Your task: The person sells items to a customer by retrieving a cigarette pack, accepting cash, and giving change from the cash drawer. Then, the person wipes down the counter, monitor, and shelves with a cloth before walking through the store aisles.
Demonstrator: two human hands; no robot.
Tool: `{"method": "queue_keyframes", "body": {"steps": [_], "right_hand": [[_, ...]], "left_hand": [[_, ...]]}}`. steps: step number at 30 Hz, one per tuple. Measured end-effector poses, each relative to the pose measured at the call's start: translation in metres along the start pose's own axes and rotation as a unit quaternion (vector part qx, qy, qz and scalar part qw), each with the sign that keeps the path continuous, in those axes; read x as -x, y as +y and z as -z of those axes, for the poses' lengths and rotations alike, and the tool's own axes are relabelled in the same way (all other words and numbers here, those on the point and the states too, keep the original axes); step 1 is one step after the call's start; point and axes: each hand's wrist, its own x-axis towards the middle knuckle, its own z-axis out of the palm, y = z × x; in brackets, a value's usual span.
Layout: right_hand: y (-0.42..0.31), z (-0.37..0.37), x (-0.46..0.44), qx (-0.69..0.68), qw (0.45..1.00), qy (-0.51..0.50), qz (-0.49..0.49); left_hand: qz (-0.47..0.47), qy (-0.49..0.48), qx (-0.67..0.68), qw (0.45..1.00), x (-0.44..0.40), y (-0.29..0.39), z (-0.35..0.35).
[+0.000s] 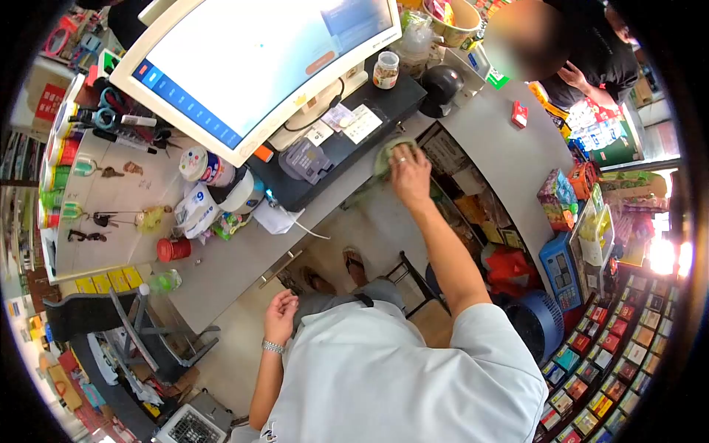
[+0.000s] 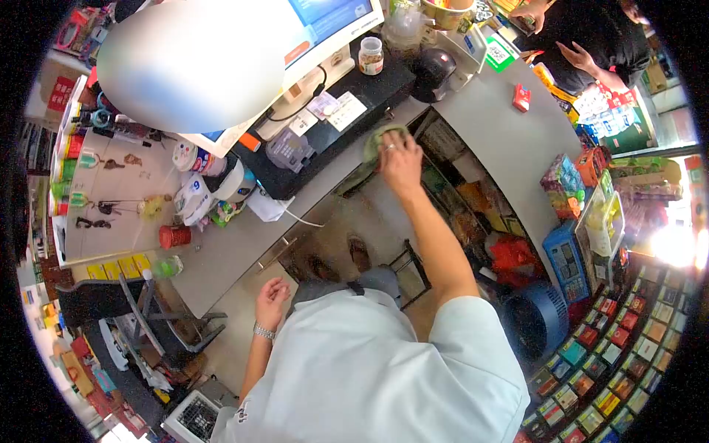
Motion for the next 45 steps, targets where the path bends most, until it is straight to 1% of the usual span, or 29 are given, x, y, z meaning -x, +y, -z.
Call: {"method": "queue_keyframes", "body": {"steps": [3,5,6,7,8,9,11,12,13,14,17,19,21,22,23,24,25,26,28,30,31,33,35,36,37,38,40,41,45], "right_hand": [[0.034,0.001,-0.033,0.0,0.998,0.022,-0.064],[0.064,-0.019,-0.05,-0.088,0.994,0.034,-0.051],[0.079,-0.03,-0.056,-0.058,0.998,0.029,-0.023],[0.09,-0.039,-0.059,-0.031,0.994,-0.063,-0.08],[0.08,-0.017,-0.066,-0.052,0.977,-0.158,-0.132],[0.093,-0.038,-0.06,-0.092,0.995,-0.031,-0.036],[0.081,-0.032,-0.063,-0.114,0.992,-0.01,-0.044],[0.079,-0.032,-0.06,-0.12,0.992,-0.004,-0.023],[0.075,-0.031,-0.057,-0.125,0.992,0.007,-0.004],[0.068,-0.031,-0.052,-0.132,0.991,0.005,0.005],[0.04,-0.023,-0.014,-0.173,0.983,-0.038,0.051],[0.009,-0.023,0.017,-0.255,0.961,-0.018,0.105],[-0.022,-0.021,0.045,-0.262,0.956,-0.095,0.095],[-0.049,0.001,0.05,-0.259,0.952,-0.143,0.083],[-0.06,0.007,0.058,-0.322,0.928,-0.157,0.099],[-0.074,0.02,0.064,-0.344,0.914,-0.212,0.042],[-0.086,0.036,0.068,-0.347,0.911,-0.217,0.055],[-0.095,0.053,0.074,-0.479,0.84,-0.241,-0.084],[-0.117,0.069,0.078,-0.585,0.733,-0.271,-0.217],[-0.139,0.075,0.084,-0.777,0.563,-0.219,-0.176],[-0.151,0.069,0.087,-0.775,0.564,-0.227,-0.172],[-0.186,0.048,0.086,-0.603,0.761,-0.238,-0.027],[-0.255,0.05,0.076,-0.414,0.86,-0.248,0.165],[-0.276,0.035,0.08,-0.413,0.857,-0.253,0.177],[-0.294,0.01,0.091,-0.252,0.876,-0.276,0.304],[-0.309,-0.01,0.101,-0.081,0.857,-0.283,0.422],[-0.326,-0.018,0.134,-0.089,0.846,-0.306,0.427],[-0.337,-0.021,0.147,-0.095,0.844,-0.324,0.417],[-0.409,-0.028,0.212,-0.145,0.792,-0.26,0.532]], "left_hand": [[0.023,0.033,0.025,0.999,0.003,-0.002,0.011],[0.018,0.045,0.008,0.999,0.004,-0.014,0.022],[0.023,0.052,0.006,0.998,0.003,-0.02,0.025],[0.005,0.055,-0.001,0.998,0.004,-0.028,0.029],[-0.008,0.064,-0.007,0.998,0.012,-0.036,0.034],[0.004,0.082,-0.006,0.997,0.019,-0.037,0.037],[0.028,0.057,-0.007,0.998,0.016,-0.036,0.031],[0.038,0.072,-0.002,0.997,0.02,-0.037,0.03],[0.036,0.05,-0.009,0.998,0.02,-0.037,0.029],[0.029,0.027,-0.016,0.999,0.014,-0.034,0.029],[0.038,0.035,-0.035,0.998,0.006,-0.034,0.027],[0.017,0.044,-0.04,0.998,-0.003,-0.041,0.025],[-0.003,0.054,-0.044,0.998,-0.007,-0.037,0.024],[0.001,0.046,-0.058,0.997,-0.005,-0.026,0.023],[0.006,0.036,-0.074,0.997,-0.002,-0.021,0.025],[-0.004,0.046,-0.066,0.997,-0.001,-0.028,0.027],[-0.003,0.06,-0.058,0.997,0.002,-0.029,0.031],[-0.008,0.077,-0.036,0.996,0.008,-0.029,0.035],[-0.008,0.103,-0.006,0.995,0.02,-0.04,0.042],[-0.02,0.141,0.037,0.989,0.031,-0.058,0.052],[-0.019,0.147,0.044,0.988,0.037,-0.061,0.056],[-0.013,0.186,0.069,0.98,0.045,-0.068,0.064],[-0.014,0.196,0.071,0.978,0.052,-0.08,0.076],[-0.014,0.201,0.064,0.977,0.057,-0.086,0.081],[-0.013,0.213,0.074,0.974,0.061,-0.09,0.087],[0.005,0.219,0.059,0.974,0.066,-0.091,0.092],[0.026,0.239,0.053,0.969,0.082,-0.095,0.107],[0.003,0.255,0.044,0.966,0.09,-0.099,0.116],[-0.014,0.303,0.089,0.949,0.106,-0.154,0.14]]}}
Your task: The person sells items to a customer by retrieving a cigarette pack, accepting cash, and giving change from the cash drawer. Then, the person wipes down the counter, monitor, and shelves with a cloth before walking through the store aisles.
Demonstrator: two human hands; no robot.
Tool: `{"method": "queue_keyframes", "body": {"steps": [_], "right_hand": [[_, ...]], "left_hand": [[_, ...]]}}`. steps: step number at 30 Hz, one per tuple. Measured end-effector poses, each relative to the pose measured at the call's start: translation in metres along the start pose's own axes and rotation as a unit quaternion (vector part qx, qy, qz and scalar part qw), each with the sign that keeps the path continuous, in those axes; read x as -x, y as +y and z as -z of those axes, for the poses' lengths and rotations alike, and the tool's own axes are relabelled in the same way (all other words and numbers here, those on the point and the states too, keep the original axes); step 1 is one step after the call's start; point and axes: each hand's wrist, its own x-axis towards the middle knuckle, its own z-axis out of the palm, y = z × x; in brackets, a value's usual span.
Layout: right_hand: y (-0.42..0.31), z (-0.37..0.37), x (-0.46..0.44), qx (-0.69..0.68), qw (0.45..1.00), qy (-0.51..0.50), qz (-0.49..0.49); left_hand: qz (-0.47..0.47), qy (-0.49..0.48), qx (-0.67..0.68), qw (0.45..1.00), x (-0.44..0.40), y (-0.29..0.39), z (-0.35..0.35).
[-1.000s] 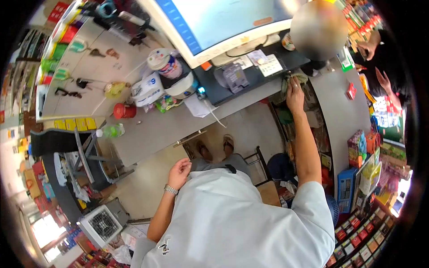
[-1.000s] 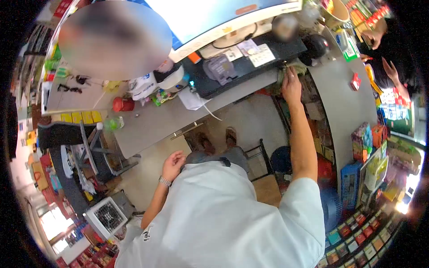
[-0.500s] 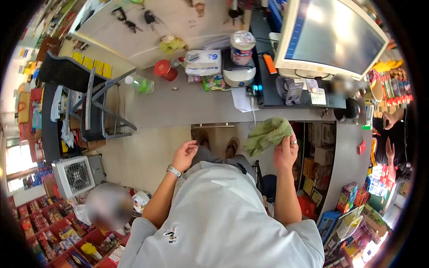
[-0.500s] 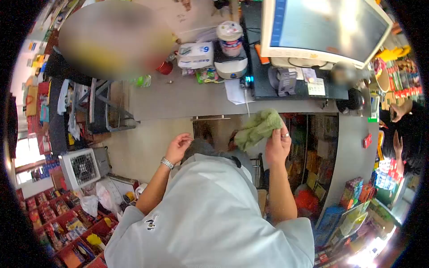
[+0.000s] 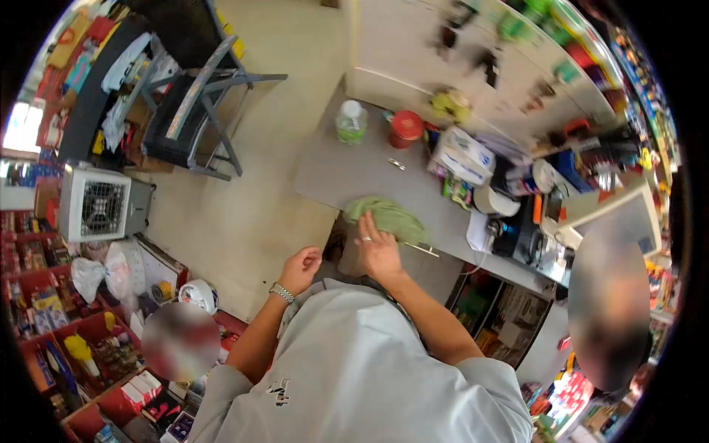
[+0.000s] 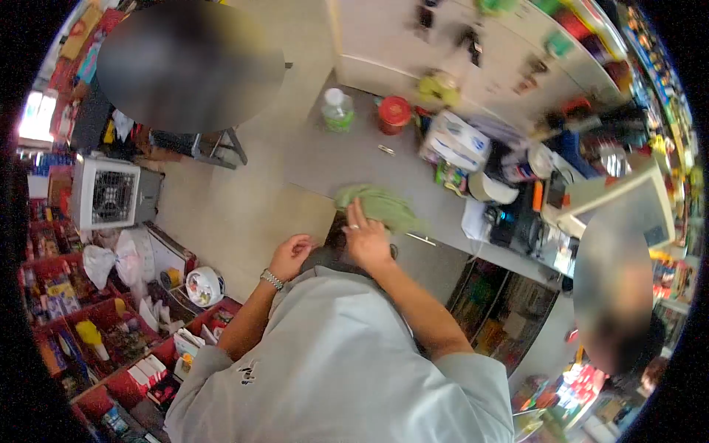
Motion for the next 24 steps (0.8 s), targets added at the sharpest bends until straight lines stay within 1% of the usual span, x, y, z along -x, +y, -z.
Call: {"method": "queue_keyframes", "body": {"steps": [2,4,6,8,9,10,12,14,16,18,20,21,22,23,24], "right_hand": [[-0.034,-0.008,-0.056,-0.069,0.989,-0.132,0.021],[-0.051,-0.028,-0.114,-0.066,0.987,-0.123,0.077],[-0.07,-0.021,-0.171,-0.01,0.977,-0.17,0.128],[-0.072,-0.044,-0.207,-0.014,0.976,-0.186,0.11],[-0.069,-0.05,-0.217,-0.027,0.976,-0.193,0.101],[-0.068,-0.049,-0.209,-0.022,0.977,-0.193,0.092],[-0.068,-0.04,-0.176,0.027,0.987,-0.119,0.104],[-0.067,-0.02,-0.138,0.077,0.976,-0.189,0.072],[-0.047,-0.028,-0.097,0.083,0.972,-0.212,0.054],[-0.047,0.007,-0.072,0.036,0.987,-0.158,0.003],[-0.026,0.006,-0.042,-0.033,0.999,0.004,0.02],[-0.017,0.006,-0.029,-0.027,0.999,0.017,0.011],[-0.011,0.006,-0.018,-0.071,0.994,0.039,-0.067],[-0.008,0.004,-0.007,-0.118,0.98,0.062,-0.146],[-0.01,0.007,0.003,-0.115,0.978,0.079,-0.157]], "left_hand": [[0.009,0.028,-0.001,1.0,0.006,-0.003,0.024],[0.01,0.049,-0.006,0.999,0.004,-0.012,0.046],[0.051,0.089,0.072,0.992,0.006,-0.037,0.061],[0.028,0.087,0.058,0.994,0.002,-0.051,0.074],[0.048,0.084,0.06,0.994,-0.003,-0.051,0.08],[0.069,0.079,0.057,0.993,-0.004,-0.048,0.086],[0.052,0.064,0.055,0.995,-0.013,-0.038,0.094],[0.023,0.052,0.057,0.997,-0.03,-0.034,0.091],[0.002,0.028,0.057,0.998,-0.043,-0.037,0.087],[-0.035,-0.005,0.031,0.999,-0.06,-0.016,0.084],[-0.064,-0.038,0.0,0.997,-0.077,0.009,0.08],[-0.071,-0.062,0.033,0.995,-0.082,0.02,0.075],[-0.076,-0.087,0.063,0.991,-0.084,0.034,0.071],[-0.058,-0.129,0.054,0.988,-0.087,0.049,0.07],[-0.071,-0.142,0.043,0.986,-0.091,0.056,0.062]]}}
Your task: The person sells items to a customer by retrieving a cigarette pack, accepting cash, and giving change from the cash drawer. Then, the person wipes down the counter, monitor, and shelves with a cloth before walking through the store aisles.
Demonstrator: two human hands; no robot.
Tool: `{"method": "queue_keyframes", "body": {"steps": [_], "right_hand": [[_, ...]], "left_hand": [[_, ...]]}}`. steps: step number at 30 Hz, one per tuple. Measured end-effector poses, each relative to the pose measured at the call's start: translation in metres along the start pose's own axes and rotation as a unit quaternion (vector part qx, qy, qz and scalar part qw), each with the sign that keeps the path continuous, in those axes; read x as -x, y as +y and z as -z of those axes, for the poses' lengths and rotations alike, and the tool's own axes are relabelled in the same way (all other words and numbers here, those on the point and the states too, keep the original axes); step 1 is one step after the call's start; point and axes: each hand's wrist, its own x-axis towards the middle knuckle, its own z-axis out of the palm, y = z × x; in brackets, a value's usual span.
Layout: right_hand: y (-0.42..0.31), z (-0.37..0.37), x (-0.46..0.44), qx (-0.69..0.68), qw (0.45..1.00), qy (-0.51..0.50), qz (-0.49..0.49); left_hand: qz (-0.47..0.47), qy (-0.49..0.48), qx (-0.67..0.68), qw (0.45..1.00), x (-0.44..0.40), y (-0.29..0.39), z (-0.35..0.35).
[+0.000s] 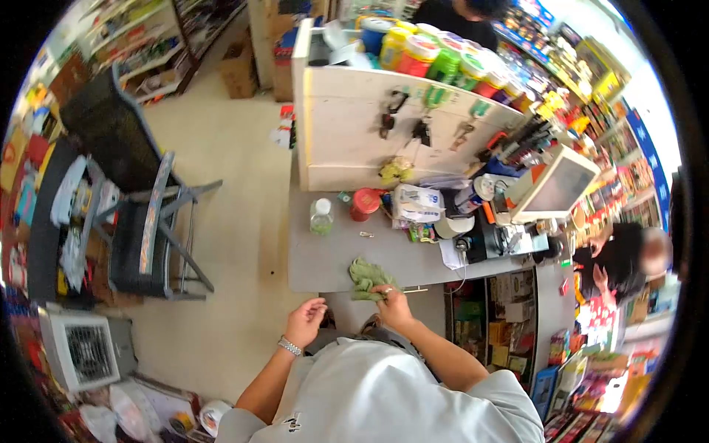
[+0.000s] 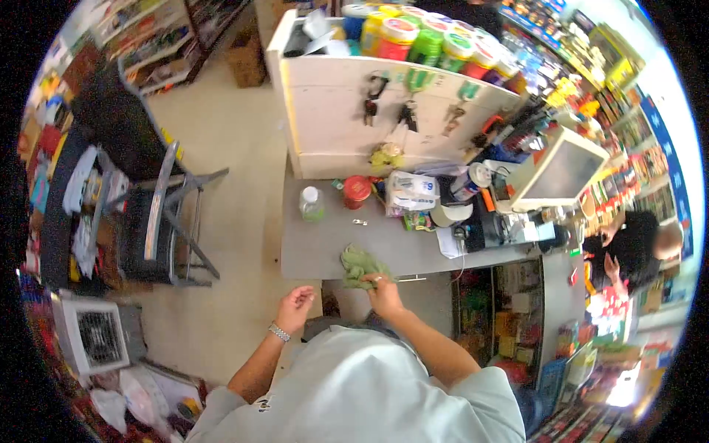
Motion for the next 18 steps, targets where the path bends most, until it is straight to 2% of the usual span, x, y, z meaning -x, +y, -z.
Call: {"method": "queue_keyframes", "body": {"steps": [1,2,3,5,6,8,10,12,13,14,15,16,18], "right_hand": [[-0.008,0.011,0.006,-0.175,0.973,0.008,-0.152],[-0.017,0.022,0.008,-0.347,0.893,0.013,-0.287],[-0.032,0.038,0.007,-0.351,0.892,0.025,-0.284],[-0.066,0.076,0.007,-0.501,0.798,0.054,-0.332],[-0.077,0.089,0.009,-0.506,0.794,0.057,-0.332],[-0.089,0.108,0.01,-0.588,0.753,0.061,-0.289],[-0.081,0.114,0.009,-0.629,0.728,0.085,-0.259],[-0.063,0.118,0.003,-0.618,0.724,0.203,-0.228],[-0.055,0.12,-0.001,-0.647,0.69,0.229,-0.231],[-0.05,0.122,-0.006,-0.651,0.684,0.231,-0.235],[-0.047,0.121,-0.014,-0.641,0.688,0.242,-0.237],[-0.05,0.116,-0.018,-0.632,0.691,0.25,-0.245],[-0.055,0.096,-0.026,-0.666,0.672,0.232,-0.226]], "left_hand": [[-0.027,-0.036,0.009,0.999,-0.005,0.004,-0.008],[-0.053,-0.07,0.018,0.996,-0.01,0.008,-0.017],[-0.089,-0.082,0.048,0.991,-0.013,0.015,-0.03],[-0.126,-0.096,0.072,0.985,-0.014,0.04,-0.057],[-0.166,-0.138,0.086,0.973,-0.01,0.061,-0.07],[-0.202,-0.18,0.095,0.958,-0.009,0.067,-0.081],[-0.048,-0.306,0.001,0.951,-0.012,0.051,-0.089],[-0.026,-0.292,-0.005,0.956,-0.003,0.051,-0.101],[-0.004,-0.228,0.1,0.968,0.008,0.066,-0.106],[0.023,-0.159,0.199,0.967,0.021,0.08,-0.106],[0.005,-0.115,0.139,0.984,0.031,0.088,-0.101],[0.018,-0.113,0.129,0.985,0.041,0.093,-0.093],[-0.001,-0.067,0.005,0.998,0.049,0.106,-0.085]]}}
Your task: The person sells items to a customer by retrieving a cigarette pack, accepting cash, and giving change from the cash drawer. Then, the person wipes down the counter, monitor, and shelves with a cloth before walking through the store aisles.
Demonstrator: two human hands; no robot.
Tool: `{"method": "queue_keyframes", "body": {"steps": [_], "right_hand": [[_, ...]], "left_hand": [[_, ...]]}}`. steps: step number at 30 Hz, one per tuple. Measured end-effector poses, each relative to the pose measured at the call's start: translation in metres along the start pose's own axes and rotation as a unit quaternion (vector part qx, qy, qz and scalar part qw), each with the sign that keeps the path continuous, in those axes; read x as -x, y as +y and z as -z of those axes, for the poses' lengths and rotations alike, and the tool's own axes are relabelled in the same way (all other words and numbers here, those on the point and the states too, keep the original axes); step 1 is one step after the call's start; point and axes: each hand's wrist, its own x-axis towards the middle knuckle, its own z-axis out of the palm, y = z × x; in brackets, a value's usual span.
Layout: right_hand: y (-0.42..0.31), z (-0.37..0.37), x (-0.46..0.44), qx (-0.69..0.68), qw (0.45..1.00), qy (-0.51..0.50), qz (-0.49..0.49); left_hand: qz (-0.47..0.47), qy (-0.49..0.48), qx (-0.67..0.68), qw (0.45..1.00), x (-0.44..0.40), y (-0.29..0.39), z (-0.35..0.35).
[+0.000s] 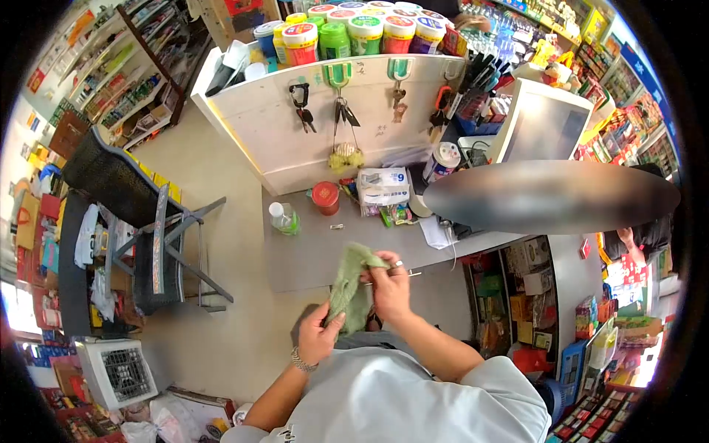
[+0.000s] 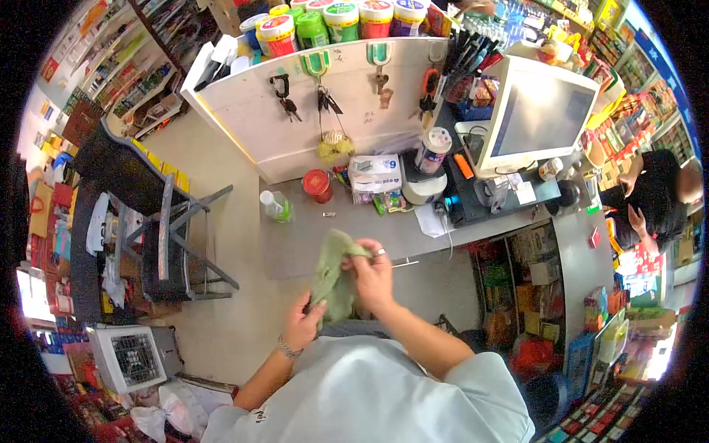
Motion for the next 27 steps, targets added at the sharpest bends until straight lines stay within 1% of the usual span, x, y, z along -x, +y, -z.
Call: {"method": "queue_keyframes", "body": {"steps": [1,2,3,4,5,6,8,9,10,12,13,14,16,18,19,20,21,22,23,24,25,26,27], "right_hand": [[0.008,-0.007,0.004,-0.031,0.999,-0.023,-0.015],[0.015,-0.015,0.008,-0.061,0.997,-0.048,-0.03],[0.023,-0.02,0.014,-0.1,0.989,-0.099,-0.046],[0.021,-0.026,0.021,-0.043,0.987,-0.15,-0.043],[0.013,-0.039,0.028,-0.051,0.982,-0.175,-0.047],[0.008,-0.053,0.031,-0.059,0.976,-0.201,-0.053],[0.019,-0.073,0.015,-0.029,0.982,-0.162,-0.096],[0.023,-0.088,0.004,-0.035,0.985,-0.12,-0.119],[0.025,-0.103,-0.008,-0.029,0.985,-0.124,-0.117],[0.029,-0.138,-0.041,0.039,0.995,-0.084,-0.04],[0.025,-0.161,-0.063,0.095,0.991,-0.061,0.07],[0.019,-0.184,-0.087,0.153,0.972,-0.033,0.176],[0.016,-0.228,-0.134,0.077,0.96,0.048,0.264],[0.004,-0.269,-0.166,0.014,0.941,0.088,0.327],[0.006,-0.282,-0.186,0.067,0.894,0.157,0.414],[0.02,-0.292,-0.188,0.066,0.889,0.179,0.417],[0.038,-0.305,-0.189,0.257,0.812,0.236,0.469],[0.044,-0.322,-0.188,0.433,0.702,0.288,0.487],[0.046,-0.332,-0.186,0.425,0.702,0.319,0.474],[0.043,-0.34,-0.175,0.396,0.746,0.315,0.432],[0.039,-0.345,-0.169,0.361,0.786,0.31,0.395],[0.035,-0.343,-0.17,0.349,0.783,0.341,0.387],[0.033,-0.338,-0.176,0.332,0.778,0.347,0.405]], "left_hand": [[-0.081,0.0,0.006,0.997,0.0,0.009,0.002],[-0.086,0.007,0.009,0.996,-0.002,0.02,0.001],[-0.153,0.007,-0.002,0.988,-0.002,0.033,0.002],[-0.216,0.012,-0.016,0.976,0.0,0.048,0.006],[-0.206,-0.015,-0.06,0.977,0.004,0.065,0.012],[-0.206,0.006,-0.057,0.977,0.008,0.073,0.017],[-0.296,0.023,-0.114,0.948,0.006,0.085,0.031],[-0.26,-0.032,-0.124,0.957,0.004,0.09,0.048],[-0.264,-0.028,-0.12,0.957,0.001,0.09,0.066],[-0.324,-0.011,-0.192,0.926,-0.012,0.088,0.107],[-0.333,0.001,-0.2,0.921,-0.024,0.084,0.135],[-0.337,-0.011,-0.194,0.921,-0.035,0.086,0.163],[-0.304,0.038,-0.07,0.949,-0.07,0.108,0.221],[-0.322,0.073,-0.102,0.938,-0.109,0.148,0.267],[-0.317,0.045,-0.102,0.942,-0.125,0.169,0.283],[-0.311,0.046,-0.045,0.948,-0.144,0.192,0.294],[-0.304,0.048,0.008,0.952,-0.165,0.216,0.304],[-0.305,0.023,-0.008,0.952,-0.188,0.239,0.31],[-0.318,0.015,-0.009,0.948,-0.208,0.26,0.313],[-0.325,0.007,-0.006,0.946,-0.223,0.274,0.311],[-0.318,-0.021,-0.021,0.947,-0.239,0.29,0.307],[-0.334,0.007,-0.031,0.942,-0.256,0.307,0.3],[-0.354,0.033,-0.041,0.934,-0.271,0.322,0.293]]}}
